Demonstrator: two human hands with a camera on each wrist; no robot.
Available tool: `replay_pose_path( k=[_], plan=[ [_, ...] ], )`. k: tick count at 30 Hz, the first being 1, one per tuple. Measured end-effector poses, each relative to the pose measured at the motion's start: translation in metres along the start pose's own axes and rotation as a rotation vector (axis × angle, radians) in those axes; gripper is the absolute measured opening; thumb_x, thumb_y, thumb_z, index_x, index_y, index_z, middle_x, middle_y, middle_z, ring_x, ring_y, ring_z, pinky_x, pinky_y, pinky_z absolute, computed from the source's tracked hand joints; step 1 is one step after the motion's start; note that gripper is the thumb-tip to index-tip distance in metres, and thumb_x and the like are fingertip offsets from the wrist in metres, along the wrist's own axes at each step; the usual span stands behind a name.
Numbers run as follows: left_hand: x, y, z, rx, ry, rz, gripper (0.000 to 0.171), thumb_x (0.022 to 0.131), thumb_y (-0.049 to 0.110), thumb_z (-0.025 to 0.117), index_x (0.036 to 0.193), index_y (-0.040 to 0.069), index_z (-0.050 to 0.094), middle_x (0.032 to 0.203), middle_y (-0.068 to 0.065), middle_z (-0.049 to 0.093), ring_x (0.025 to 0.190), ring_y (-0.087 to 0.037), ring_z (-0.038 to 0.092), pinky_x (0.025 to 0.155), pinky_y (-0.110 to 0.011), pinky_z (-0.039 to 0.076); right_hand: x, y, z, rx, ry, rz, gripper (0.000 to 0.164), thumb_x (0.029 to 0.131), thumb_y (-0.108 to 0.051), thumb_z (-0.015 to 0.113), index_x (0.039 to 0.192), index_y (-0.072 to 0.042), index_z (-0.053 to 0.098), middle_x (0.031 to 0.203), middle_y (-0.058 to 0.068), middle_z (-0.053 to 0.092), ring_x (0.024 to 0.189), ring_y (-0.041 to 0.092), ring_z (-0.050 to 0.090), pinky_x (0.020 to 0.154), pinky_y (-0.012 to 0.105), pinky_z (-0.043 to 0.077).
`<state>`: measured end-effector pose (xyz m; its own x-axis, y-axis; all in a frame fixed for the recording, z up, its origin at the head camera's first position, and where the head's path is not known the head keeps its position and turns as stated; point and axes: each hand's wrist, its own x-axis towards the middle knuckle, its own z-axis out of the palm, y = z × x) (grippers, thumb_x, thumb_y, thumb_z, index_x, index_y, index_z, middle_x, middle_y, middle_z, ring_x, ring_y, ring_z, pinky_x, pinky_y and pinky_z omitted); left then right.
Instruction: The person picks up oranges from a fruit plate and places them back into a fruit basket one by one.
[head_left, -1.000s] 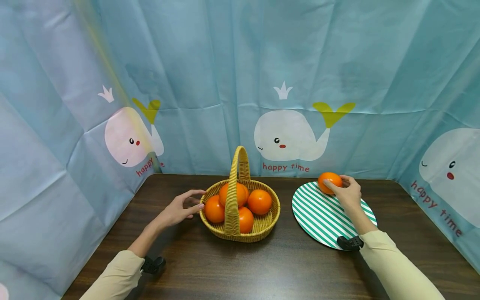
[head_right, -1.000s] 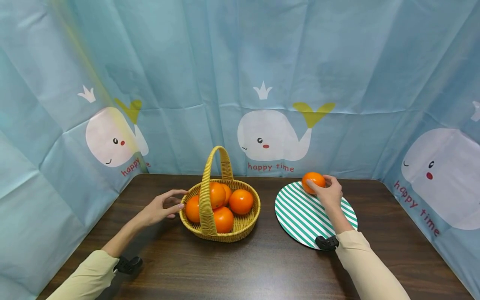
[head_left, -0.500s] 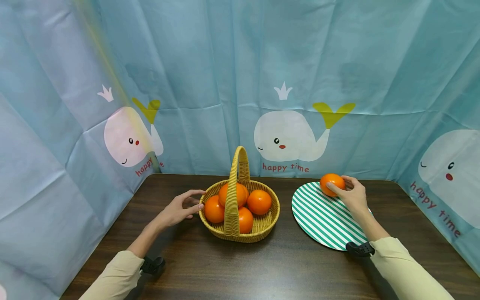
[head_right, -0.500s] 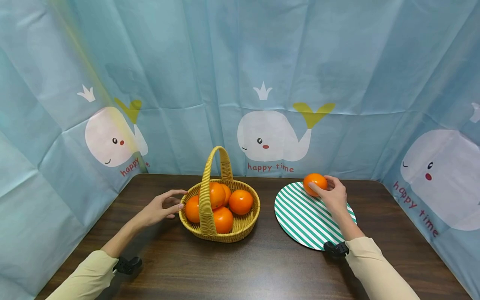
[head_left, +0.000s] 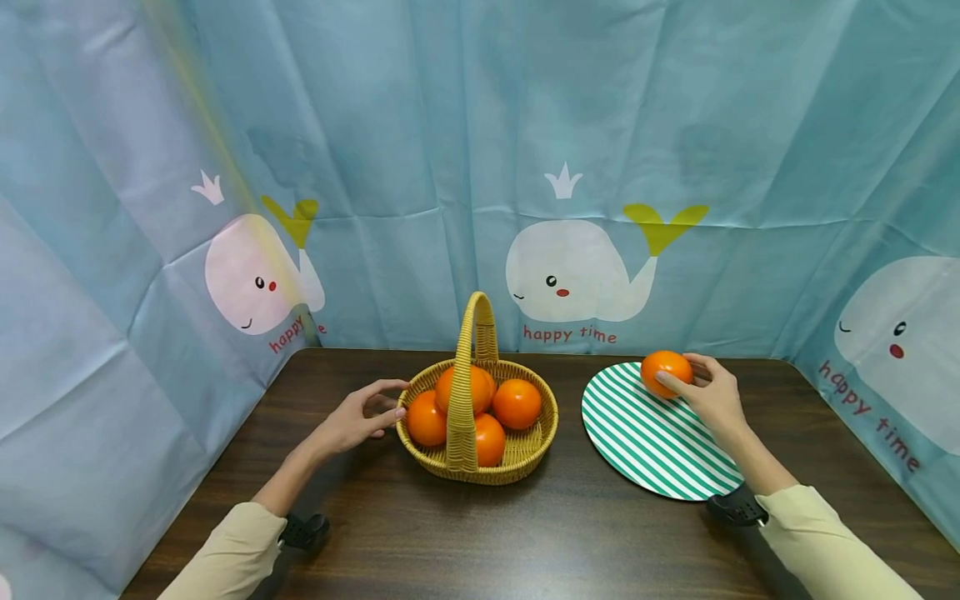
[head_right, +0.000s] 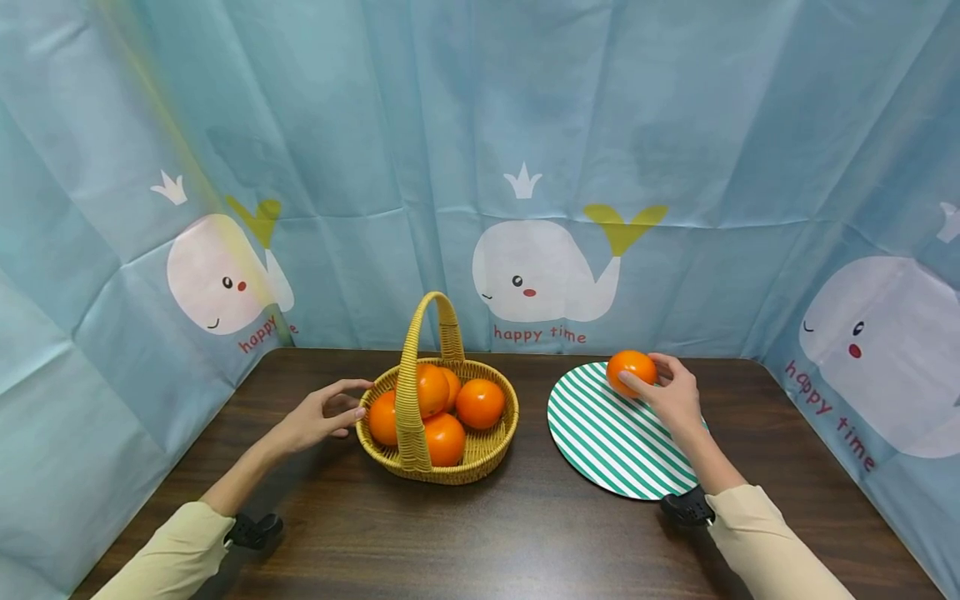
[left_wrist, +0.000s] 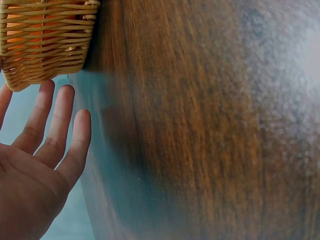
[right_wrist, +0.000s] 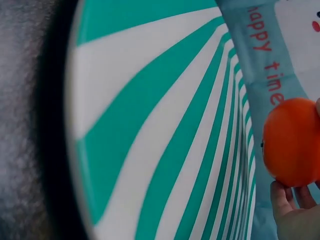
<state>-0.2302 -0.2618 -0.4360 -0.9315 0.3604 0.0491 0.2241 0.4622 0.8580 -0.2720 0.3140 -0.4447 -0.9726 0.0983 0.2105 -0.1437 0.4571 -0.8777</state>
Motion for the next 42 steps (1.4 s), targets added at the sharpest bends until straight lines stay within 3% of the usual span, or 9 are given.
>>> replay_pose_path(
  k=[15, 25, 42],
  plan=[
    [-0.001, -0.001, 0.0, 0.0, -0.005, 0.0, 0.048, 0.103, 0.024, 0.065, 0.147, 0.01, 0.05, 0.135, -0.025, 0.057, 0.117, -0.04, 0.06, 0.08, -0.049, 0.058, -0.007, -0.014, 0.006, -0.005, -0.057, -0.063, 0.071, 0.097, -0.032, 0.072, 0.149, 0.005, 0.042, 0.144, 0.03, 0.044, 0.128, 0.049, 0.047, 0.077, 0.009, 0.046],
    [0.0, 0.001, 0.0, 0.007, 0.003, -0.009, 0.049, 0.102, 0.025, 0.066, 0.147, 0.012, 0.051, 0.133, -0.023, 0.059, 0.116, -0.039, 0.06, 0.08, -0.049, 0.058, -0.007, -0.026, 0.016, 0.086, -0.084, -0.109, 0.066, 0.097, -0.026, 0.074, 0.147, 0.004, 0.044, 0.143, 0.028, 0.046, 0.127, 0.048, 0.048, 0.08, 0.013, 0.05],
    [0.0, -0.001, 0.0, 0.001, -0.003, -0.005, 0.048, 0.102, 0.024, 0.066, 0.147, 0.012, 0.051, 0.133, -0.024, 0.058, 0.117, -0.039, 0.06, 0.079, -0.049, 0.058, -0.018, -0.048, 0.03, 0.146, -0.163, -0.152, 0.06, 0.095, -0.017, 0.076, 0.146, 0.0, 0.049, 0.14, 0.022, 0.049, 0.119, 0.042, 0.053, 0.08, 0.02, 0.053]
  ],
)
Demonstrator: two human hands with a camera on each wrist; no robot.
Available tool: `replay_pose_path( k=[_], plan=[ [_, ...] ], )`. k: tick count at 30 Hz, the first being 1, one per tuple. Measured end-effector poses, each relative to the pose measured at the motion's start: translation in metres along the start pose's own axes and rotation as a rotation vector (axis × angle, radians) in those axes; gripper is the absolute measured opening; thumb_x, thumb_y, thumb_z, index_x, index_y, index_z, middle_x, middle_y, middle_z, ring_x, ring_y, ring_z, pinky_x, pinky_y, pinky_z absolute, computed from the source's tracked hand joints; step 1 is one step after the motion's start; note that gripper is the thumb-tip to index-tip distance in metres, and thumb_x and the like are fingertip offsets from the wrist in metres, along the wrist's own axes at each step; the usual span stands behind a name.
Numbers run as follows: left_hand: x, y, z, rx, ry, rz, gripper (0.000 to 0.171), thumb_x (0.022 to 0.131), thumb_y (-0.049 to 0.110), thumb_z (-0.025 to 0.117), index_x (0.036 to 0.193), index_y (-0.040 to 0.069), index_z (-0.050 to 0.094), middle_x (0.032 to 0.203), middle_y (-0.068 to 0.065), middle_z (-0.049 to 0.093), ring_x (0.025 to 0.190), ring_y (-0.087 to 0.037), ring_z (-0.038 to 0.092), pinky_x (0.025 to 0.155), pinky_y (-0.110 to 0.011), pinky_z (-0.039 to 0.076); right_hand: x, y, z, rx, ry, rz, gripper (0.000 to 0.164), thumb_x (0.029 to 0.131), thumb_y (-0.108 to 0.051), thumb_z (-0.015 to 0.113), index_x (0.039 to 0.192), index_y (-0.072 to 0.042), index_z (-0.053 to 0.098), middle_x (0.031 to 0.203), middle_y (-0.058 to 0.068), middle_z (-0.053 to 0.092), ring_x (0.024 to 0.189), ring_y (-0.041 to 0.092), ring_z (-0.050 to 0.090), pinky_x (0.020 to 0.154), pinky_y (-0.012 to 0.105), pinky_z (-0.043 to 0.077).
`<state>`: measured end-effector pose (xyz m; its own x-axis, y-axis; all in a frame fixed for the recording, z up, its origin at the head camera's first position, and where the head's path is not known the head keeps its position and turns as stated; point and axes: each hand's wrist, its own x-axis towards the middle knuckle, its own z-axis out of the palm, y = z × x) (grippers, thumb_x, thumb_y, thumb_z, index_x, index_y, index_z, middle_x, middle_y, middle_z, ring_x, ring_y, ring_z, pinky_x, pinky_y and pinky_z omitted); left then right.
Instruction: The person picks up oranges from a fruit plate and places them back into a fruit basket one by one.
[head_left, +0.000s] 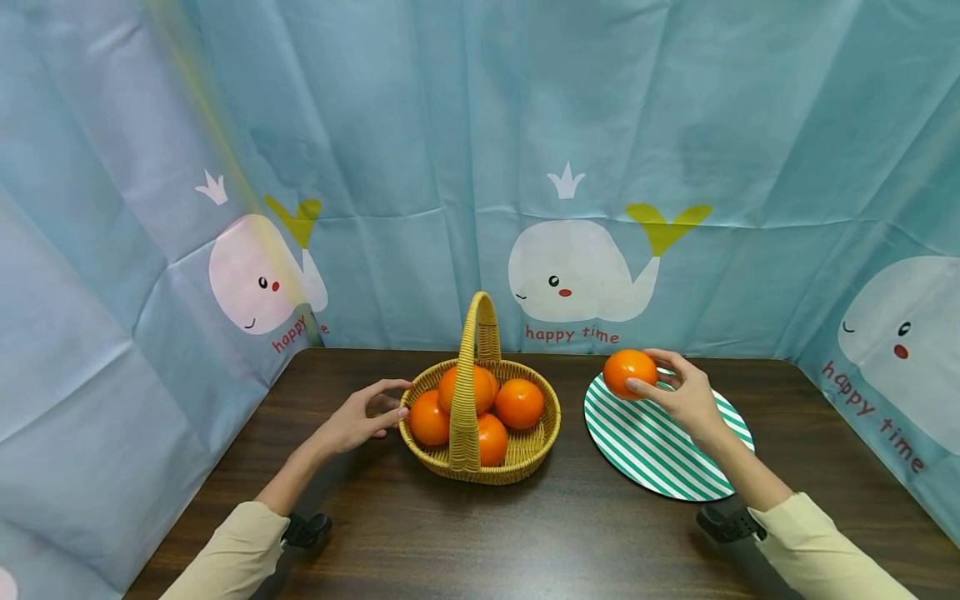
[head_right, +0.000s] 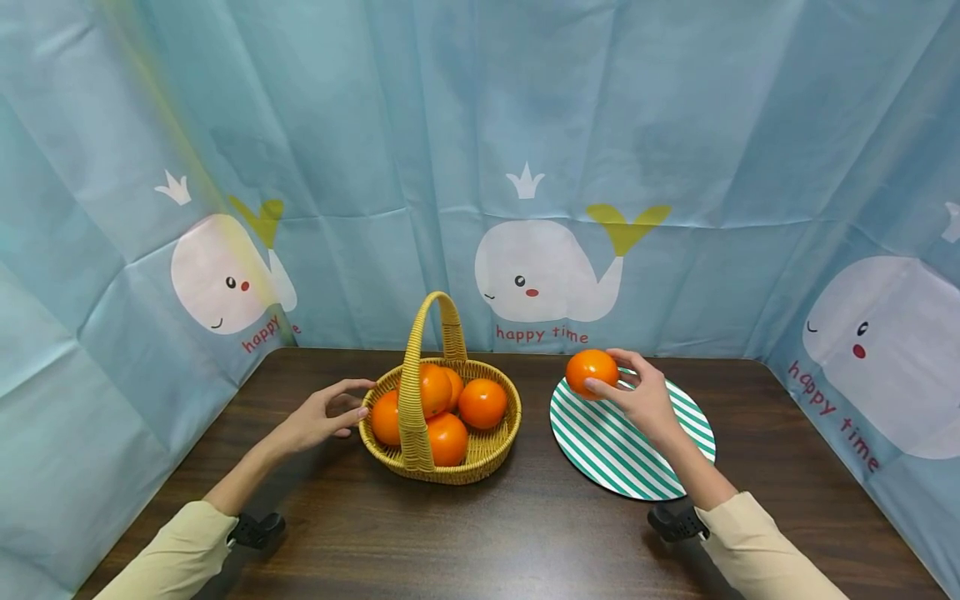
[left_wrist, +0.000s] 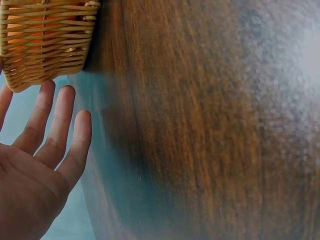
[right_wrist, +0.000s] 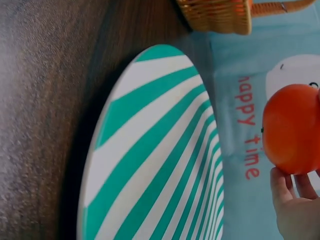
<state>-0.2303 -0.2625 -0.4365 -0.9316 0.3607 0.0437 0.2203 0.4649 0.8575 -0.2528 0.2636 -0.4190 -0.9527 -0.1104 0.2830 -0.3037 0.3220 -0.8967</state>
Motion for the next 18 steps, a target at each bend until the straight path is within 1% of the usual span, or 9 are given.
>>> replay_pose_path(
  k=[4, 10, 14, 18],
  plan=[
    [0.0, 0.0, 0.0, 0.003, 0.0, 0.0, 0.049, 0.102, 0.024, 0.066, 0.147, 0.012, 0.051, 0.132, -0.024, 0.059, 0.116, -0.039, 0.06, 0.079, -0.048, 0.058, -0.004, -0.001, 0.001, 0.0, -0.03, -0.021, 0.058, 0.095, -0.015, 0.076, 0.145, -0.001, 0.051, 0.14, 0.02, 0.05, 0.117, 0.034, 0.056, 0.083, 0.023, 0.054],
    [0.001, -0.001, 0.0, 0.003, 0.002, 0.01, 0.048, 0.102, 0.024, 0.066, 0.147, 0.012, 0.051, 0.135, -0.026, 0.056, 0.116, -0.038, 0.06, 0.079, -0.048, 0.058, -0.01, -0.005, 0.004, 0.059, -0.072, -0.056, 0.055, 0.094, -0.01, 0.076, 0.143, 0.0, 0.053, 0.137, 0.02, 0.051, 0.108, 0.016, 0.063, 0.081, 0.028, 0.057],
    [0.001, -0.001, 0.0, 0.004, 0.002, 0.012, 0.048, 0.102, 0.023, 0.066, 0.147, 0.012, 0.051, 0.134, -0.026, 0.057, 0.115, -0.038, 0.06, 0.079, -0.049, 0.058, -0.011, -0.01, 0.009, 0.11, -0.102, -0.084, 0.054, 0.093, -0.005, 0.075, 0.141, 0.003, 0.052, 0.135, 0.022, 0.05, 0.107, 0.014, 0.064, 0.083, 0.028, 0.056],
    [0.001, -0.001, 0.0, 0.007, 0.0, 0.01, 0.048, 0.102, 0.023, 0.066, 0.147, 0.012, 0.051, 0.133, -0.025, 0.058, 0.115, -0.038, 0.061, 0.079, -0.049, 0.058, -0.009, -0.014, 0.017, 0.118, -0.129, -0.106, 0.053, 0.092, -0.002, 0.076, 0.141, 0.003, 0.053, 0.135, 0.021, 0.051, 0.107, 0.016, 0.065, 0.083, 0.029, 0.056]
  ],
)
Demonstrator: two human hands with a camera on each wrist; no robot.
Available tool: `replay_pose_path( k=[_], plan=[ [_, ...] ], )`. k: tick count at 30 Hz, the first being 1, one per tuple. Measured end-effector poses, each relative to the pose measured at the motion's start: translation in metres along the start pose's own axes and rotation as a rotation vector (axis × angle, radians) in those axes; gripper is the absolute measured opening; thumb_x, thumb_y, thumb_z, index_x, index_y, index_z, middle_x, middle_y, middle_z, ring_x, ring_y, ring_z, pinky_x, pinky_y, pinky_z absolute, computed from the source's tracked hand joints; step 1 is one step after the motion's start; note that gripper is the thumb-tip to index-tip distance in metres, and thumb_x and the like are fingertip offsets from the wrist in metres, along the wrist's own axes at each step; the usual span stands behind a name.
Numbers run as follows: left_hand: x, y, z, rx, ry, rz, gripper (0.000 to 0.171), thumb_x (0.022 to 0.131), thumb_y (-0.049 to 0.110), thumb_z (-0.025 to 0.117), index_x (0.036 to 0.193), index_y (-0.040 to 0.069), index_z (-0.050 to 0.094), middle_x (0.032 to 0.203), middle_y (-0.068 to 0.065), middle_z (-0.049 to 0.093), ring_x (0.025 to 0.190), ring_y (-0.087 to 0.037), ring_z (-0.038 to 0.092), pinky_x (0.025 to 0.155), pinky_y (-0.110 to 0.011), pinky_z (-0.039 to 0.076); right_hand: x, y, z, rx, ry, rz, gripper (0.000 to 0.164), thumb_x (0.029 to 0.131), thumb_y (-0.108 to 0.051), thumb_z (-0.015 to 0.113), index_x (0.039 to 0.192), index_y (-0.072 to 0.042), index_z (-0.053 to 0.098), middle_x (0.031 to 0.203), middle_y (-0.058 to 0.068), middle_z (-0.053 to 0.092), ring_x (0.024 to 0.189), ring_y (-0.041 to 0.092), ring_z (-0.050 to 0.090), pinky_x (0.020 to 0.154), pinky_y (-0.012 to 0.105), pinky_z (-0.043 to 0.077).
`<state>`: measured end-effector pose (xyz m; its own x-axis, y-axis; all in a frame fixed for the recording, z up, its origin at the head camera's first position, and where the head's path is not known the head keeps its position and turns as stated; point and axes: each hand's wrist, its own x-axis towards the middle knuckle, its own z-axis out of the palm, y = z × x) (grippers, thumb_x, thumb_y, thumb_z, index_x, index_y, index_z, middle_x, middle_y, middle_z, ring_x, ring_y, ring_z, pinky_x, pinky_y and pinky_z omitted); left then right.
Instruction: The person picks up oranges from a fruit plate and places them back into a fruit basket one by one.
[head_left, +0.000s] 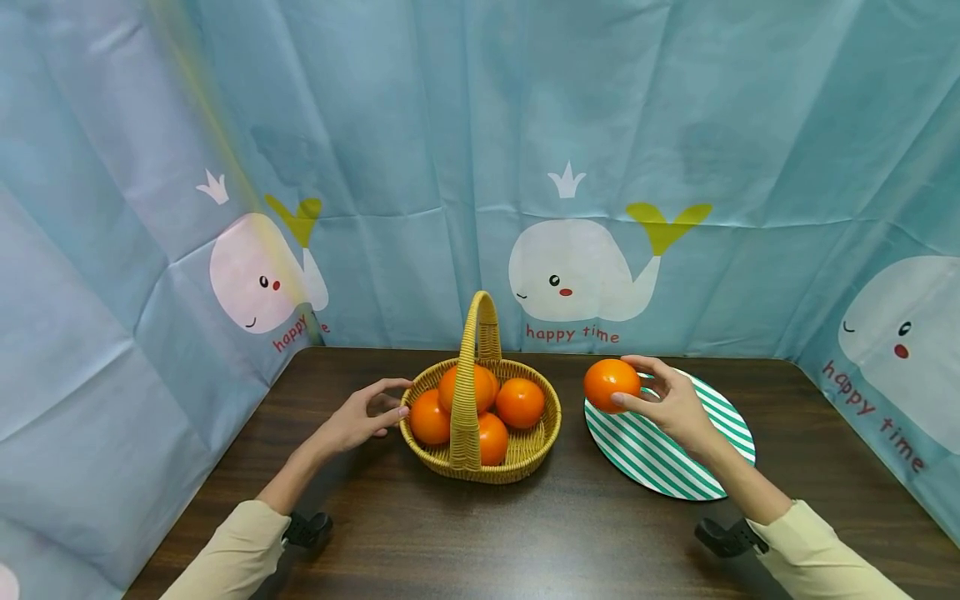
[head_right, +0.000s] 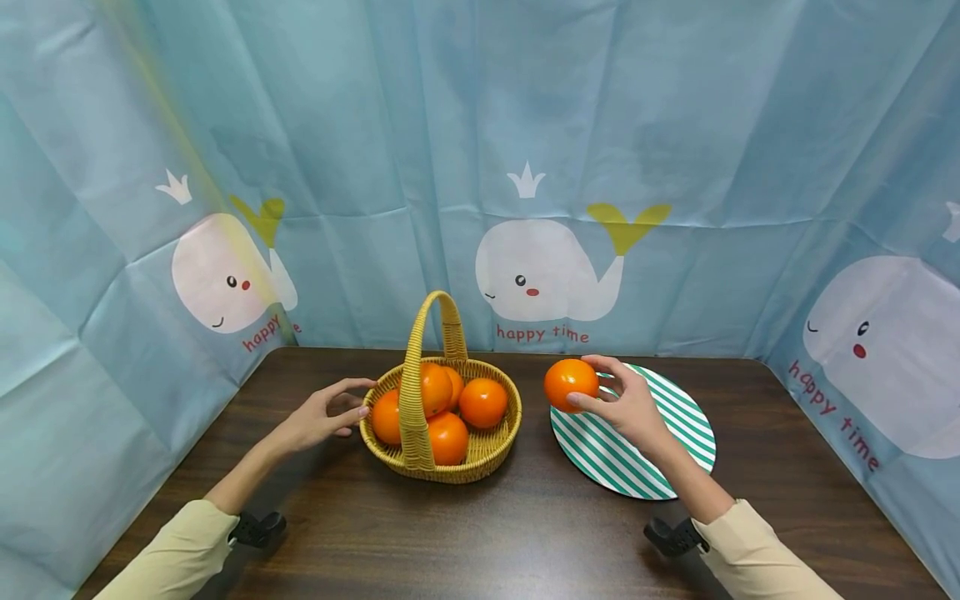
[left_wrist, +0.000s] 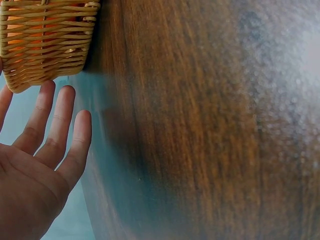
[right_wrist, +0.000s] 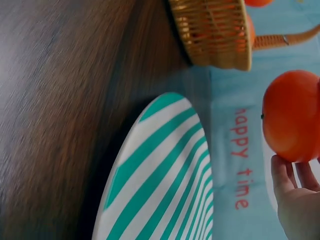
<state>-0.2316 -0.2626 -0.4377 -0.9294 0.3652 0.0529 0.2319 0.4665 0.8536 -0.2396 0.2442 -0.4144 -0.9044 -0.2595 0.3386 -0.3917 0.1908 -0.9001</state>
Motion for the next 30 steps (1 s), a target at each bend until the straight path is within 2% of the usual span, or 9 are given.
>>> replay_pose_path(
  k=[6, 14, 23, 30],
  plan=[
    [0.001, 0.0, 0.0, 0.0, 0.002, 0.0, 0.049, 0.102, 0.023, 0.066, 0.147, 0.012, 0.051, 0.132, -0.024, 0.058, 0.114, -0.038, 0.061, 0.078, -0.048, 0.059, 0.007, -0.007, 0.015, 0.058, -0.045, -0.037, 0.056, 0.089, 0.002, 0.077, 0.14, 0.001, 0.055, 0.136, 0.019, 0.052, 0.109, 0.022, 0.064, 0.088, 0.031, 0.055],
    [0.001, 0.001, 0.0, 0.007, 0.005, -0.003, 0.049, 0.102, 0.024, 0.066, 0.147, 0.012, 0.051, 0.131, -0.022, 0.06, 0.114, -0.037, 0.061, 0.078, -0.047, 0.059, 0.02, -0.015, 0.039, 0.138, -0.154, -0.117, 0.057, 0.087, 0.007, 0.077, 0.139, 0.003, 0.055, 0.134, 0.021, 0.054, 0.114, 0.031, 0.06, 0.093, 0.037, 0.052],
    [0.0, 0.0, 0.0, 0.001, 0.001, -0.003, 0.048, 0.102, 0.023, 0.066, 0.147, 0.012, 0.051, 0.133, -0.024, 0.058, 0.115, -0.038, 0.061, 0.078, -0.047, 0.059, 0.028, -0.019, 0.063, 0.134, -0.244, -0.157, 0.06, 0.085, 0.004, 0.08, 0.139, 0.004, 0.055, 0.136, 0.017, 0.056, 0.115, 0.031, 0.061, 0.096, 0.042, 0.051],
    [0.0, 0.0, 0.0, 0.006, 0.002, -0.003, 0.048, 0.102, 0.023, 0.066, 0.147, 0.012, 0.051, 0.131, -0.023, 0.059, 0.114, -0.037, 0.061, 0.078, -0.046, 0.059, 0.031, -0.019, 0.075, 0.134, -0.308, -0.188, 0.061, 0.084, 0.004, 0.081, 0.139, 0.001, 0.055, 0.135, 0.017, 0.057, 0.116, 0.033, 0.061, 0.095, 0.045, 0.052]
  ],
)
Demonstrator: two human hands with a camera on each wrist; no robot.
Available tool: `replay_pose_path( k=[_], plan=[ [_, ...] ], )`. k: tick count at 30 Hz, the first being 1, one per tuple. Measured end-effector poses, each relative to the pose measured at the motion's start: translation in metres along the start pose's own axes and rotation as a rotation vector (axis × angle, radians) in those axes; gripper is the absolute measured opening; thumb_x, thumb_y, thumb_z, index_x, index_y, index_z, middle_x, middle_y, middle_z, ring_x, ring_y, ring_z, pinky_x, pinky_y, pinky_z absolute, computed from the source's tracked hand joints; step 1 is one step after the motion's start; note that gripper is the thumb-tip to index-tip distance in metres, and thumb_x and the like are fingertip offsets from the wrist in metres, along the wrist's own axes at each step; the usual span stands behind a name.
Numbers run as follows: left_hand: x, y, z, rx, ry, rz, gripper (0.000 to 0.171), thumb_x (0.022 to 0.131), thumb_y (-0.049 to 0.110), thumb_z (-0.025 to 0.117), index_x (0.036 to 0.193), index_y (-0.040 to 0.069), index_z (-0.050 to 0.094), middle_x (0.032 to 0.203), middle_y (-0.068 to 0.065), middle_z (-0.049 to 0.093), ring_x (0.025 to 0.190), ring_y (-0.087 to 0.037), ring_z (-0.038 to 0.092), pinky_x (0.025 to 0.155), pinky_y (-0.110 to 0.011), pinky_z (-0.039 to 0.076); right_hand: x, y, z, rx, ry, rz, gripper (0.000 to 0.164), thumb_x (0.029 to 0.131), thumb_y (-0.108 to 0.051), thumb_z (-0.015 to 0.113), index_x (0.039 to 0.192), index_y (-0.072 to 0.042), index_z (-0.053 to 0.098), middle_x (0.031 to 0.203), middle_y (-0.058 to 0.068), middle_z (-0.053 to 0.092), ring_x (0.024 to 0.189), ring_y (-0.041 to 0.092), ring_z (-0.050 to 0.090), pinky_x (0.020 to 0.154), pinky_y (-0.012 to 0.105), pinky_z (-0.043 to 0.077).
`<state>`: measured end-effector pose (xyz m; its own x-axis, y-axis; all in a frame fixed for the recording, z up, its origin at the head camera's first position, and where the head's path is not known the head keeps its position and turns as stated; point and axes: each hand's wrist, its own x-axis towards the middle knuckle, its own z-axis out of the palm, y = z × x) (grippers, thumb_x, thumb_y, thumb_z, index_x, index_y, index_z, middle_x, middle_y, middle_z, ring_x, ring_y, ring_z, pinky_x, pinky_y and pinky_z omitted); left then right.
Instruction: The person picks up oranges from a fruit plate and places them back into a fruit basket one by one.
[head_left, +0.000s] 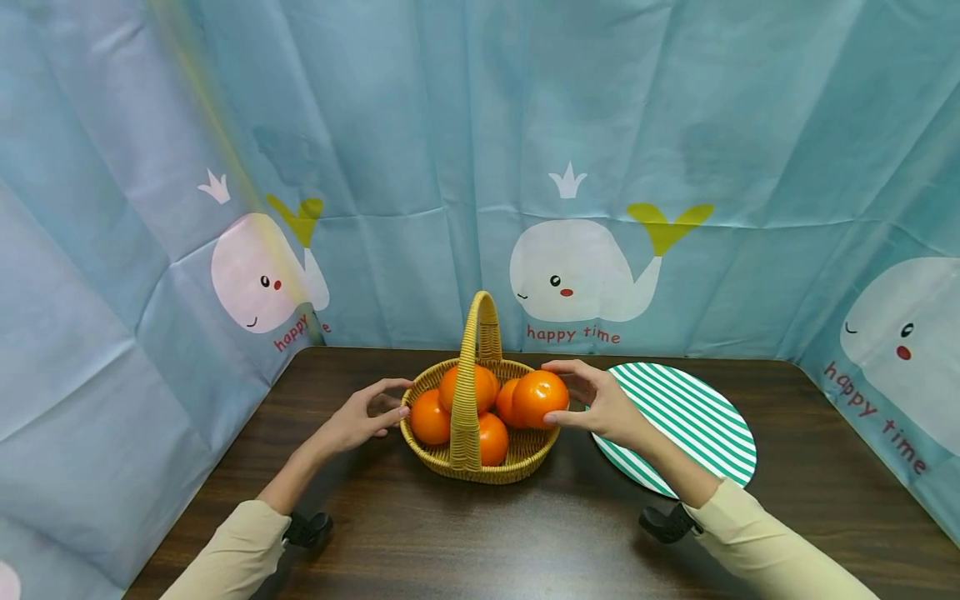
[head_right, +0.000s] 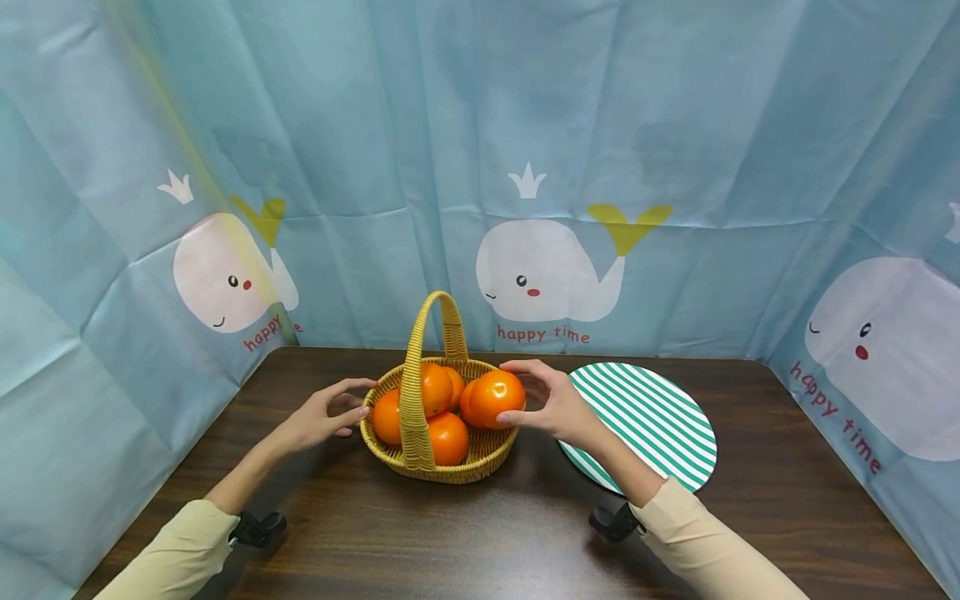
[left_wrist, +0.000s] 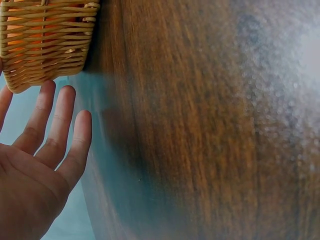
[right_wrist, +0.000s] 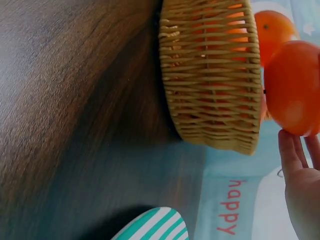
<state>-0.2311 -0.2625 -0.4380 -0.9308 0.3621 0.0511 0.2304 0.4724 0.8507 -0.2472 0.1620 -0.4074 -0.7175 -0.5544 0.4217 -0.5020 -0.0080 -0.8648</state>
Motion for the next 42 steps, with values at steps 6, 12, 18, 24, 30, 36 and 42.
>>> replay_pose_path(
  k=[6, 12, 18, 24, 30, 36, 42],
  plan=[
    [0.0, 0.0, 0.0, -0.005, 0.004, -0.005, 0.049, 0.102, 0.023, 0.066, 0.147, 0.012, 0.051, 0.13, -0.022, 0.06, 0.113, -0.037, 0.061, 0.078, -0.047, 0.059, 0.004, 0.003, 0.005, 0.007, -0.033, -0.022, 0.062, 0.083, 0.006, 0.082, 0.138, 0.004, 0.055, 0.135, 0.018, 0.056, 0.119, 0.034, 0.059, 0.097, 0.041, 0.05],
    [0.0, 0.0, 0.001, -0.008, 0.005, -0.004, 0.049, 0.102, 0.023, 0.067, 0.147, 0.012, 0.051, 0.129, -0.022, 0.061, 0.112, -0.037, 0.061, 0.077, -0.047, 0.059, 0.005, 0.003, 0.007, -0.001, -0.049, -0.009, 0.064, 0.081, 0.004, 0.085, 0.138, 0.003, 0.056, 0.136, 0.017, 0.055, 0.119, 0.035, 0.059, 0.097, 0.045, 0.05],
    [0.001, 0.0, 0.001, -0.009, 0.0, -0.003, 0.049, 0.102, 0.023, 0.066, 0.147, 0.012, 0.051, 0.13, -0.022, 0.059, 0.114, -0.037, 0.061, 0.077, -0.047, 0.059, 0.003, 0.001, 0.004, -0.006, -0.063, 0.006, 0.064, 0.082, 0.0, 0.085, 0.138, 0.006, 0.054, 0.136, 0.019, 0.057, 0.123, 0.042, 0.056, 0.099, 0.054, 0.046],
    [0.002, 0.001, 0.002, -0.014, -0.002, -0.001, 0.049, 0.102, 0.024, 0.066, 0.147, 0.012, 0.05, 0.133, -0.023, 0.057, 0.115, -0.038, 0.06, 0.078, -0.047, 0.059, -0.004, -0.002, -0.007, -0.03, 0.006, -0.007, 0.045, 0.088, 0.0, 0.079, 0.13, -0.001, 0.061, 0.126, 0.021, 0.061, 0.114, 0.054, 0.056, 0.095, 0.054, 0.049],
    [0.003, 0.001, 0.002, -0.011, -0.008, 0.001, 0.049, 0.103, 0.024, 0.065, 0.148, 0.012, 0.05, 0.132, -0.023, 0.058, 0.115, -0.038, 0.06, 0.078, -0.047, 0.059, -0.016, 0.001, -0.02, -0.076, 0.091, -0.005, 0.028, 0.091, 0.007, 0.073, 0.118, 0.002, 0.066, 0.114, 0.019, 0.065, 0.103, 0.044, 0.064, 0.088, 0.04, 0.055],
    [-0.001, 0.001, 0.001, -0.004, -0.007, 0.0, 0.049, 0.103, 0.024, 0.065, 0.147, 0.011, 0.05, 0.129, -0.023, 0.061, 0.112, -0.037, 0.062, 0.078, -0.047, 0.059, -0.031, 0.002, -0.027, -0.108, 0.131, 0.01, 0.02, 0.093, 0.006, 0.07, 0.113, 0.003, 0.067, 0.11, 0.022, 0.065, 0.099, 0.031, 0.067, 0.083, 0.036, 0.057],
    [-0.003, 0.0, -0.001, 0.005, -0.014, 0.011, 0.048, 0.103, 0.023, 0.064, 0.147, 0.01, 0.049, 0.13, -0.023, 0.06, 0.112, -0.037, 0.062, 0.078, -0.048, 0.059, -0.048, 0.004, -0.04, -0.158, 0.195, 0.06, 0.014, 0.096, 0.001, 0.07, 0.11, 0.001, 0.069, 0.106, 0.02, 0.066, 0.095, 0.035, 0.068, 0.08, 0.039, 0.058]
  ],
)
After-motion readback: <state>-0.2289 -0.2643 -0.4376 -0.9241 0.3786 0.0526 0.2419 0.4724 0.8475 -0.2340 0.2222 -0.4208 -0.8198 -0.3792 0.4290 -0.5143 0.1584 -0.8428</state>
